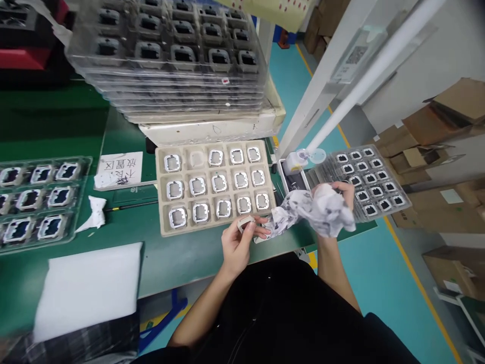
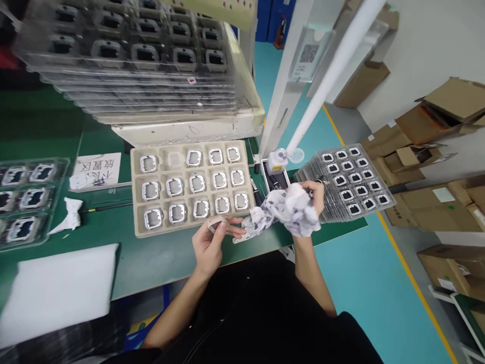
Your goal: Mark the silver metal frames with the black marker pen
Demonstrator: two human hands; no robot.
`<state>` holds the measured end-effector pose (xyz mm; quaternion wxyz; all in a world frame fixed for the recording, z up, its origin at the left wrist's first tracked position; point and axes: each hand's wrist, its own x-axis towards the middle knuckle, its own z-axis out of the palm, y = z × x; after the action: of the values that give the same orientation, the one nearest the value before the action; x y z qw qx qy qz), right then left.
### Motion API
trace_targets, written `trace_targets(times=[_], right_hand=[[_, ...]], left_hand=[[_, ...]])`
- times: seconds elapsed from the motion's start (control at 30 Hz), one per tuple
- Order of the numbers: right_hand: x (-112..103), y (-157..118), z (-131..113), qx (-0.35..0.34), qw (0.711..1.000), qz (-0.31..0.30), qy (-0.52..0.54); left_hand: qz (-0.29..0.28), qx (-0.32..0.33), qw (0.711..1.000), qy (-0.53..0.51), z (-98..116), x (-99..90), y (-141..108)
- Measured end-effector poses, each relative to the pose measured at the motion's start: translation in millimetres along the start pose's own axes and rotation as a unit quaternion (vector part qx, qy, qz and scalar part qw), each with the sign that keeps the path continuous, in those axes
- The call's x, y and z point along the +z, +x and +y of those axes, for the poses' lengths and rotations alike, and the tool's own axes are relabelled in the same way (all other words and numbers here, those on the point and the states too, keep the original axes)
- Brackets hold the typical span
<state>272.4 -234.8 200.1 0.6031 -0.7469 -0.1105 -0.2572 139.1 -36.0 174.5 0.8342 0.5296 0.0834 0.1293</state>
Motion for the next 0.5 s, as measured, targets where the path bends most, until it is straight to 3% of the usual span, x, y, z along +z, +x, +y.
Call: trace_targets(times=[0.1,0.23,0.37,0.5], right_hand=[[-8,-8,-22,-0.062,0.997,-0.046,-0.01],[-9,-10,-29,-0.172,0.974,-0.146,0.032],[-8,-18,-25,-0.181,0.971,-0.131,0.087],[-8,-27,-23,-0.192,0.971,-0.124,0.074]], left_hand=[[-0.011,0.003,1.0,0.003,1,4.4,2],[-0.027,0.007,1.0,0.006,2,15.3,2],[-0.065,0.039,0.997,-0.005,9,35.2,-3],[-0.146,0.089,0.985,0.012,12,52.4,-9]])
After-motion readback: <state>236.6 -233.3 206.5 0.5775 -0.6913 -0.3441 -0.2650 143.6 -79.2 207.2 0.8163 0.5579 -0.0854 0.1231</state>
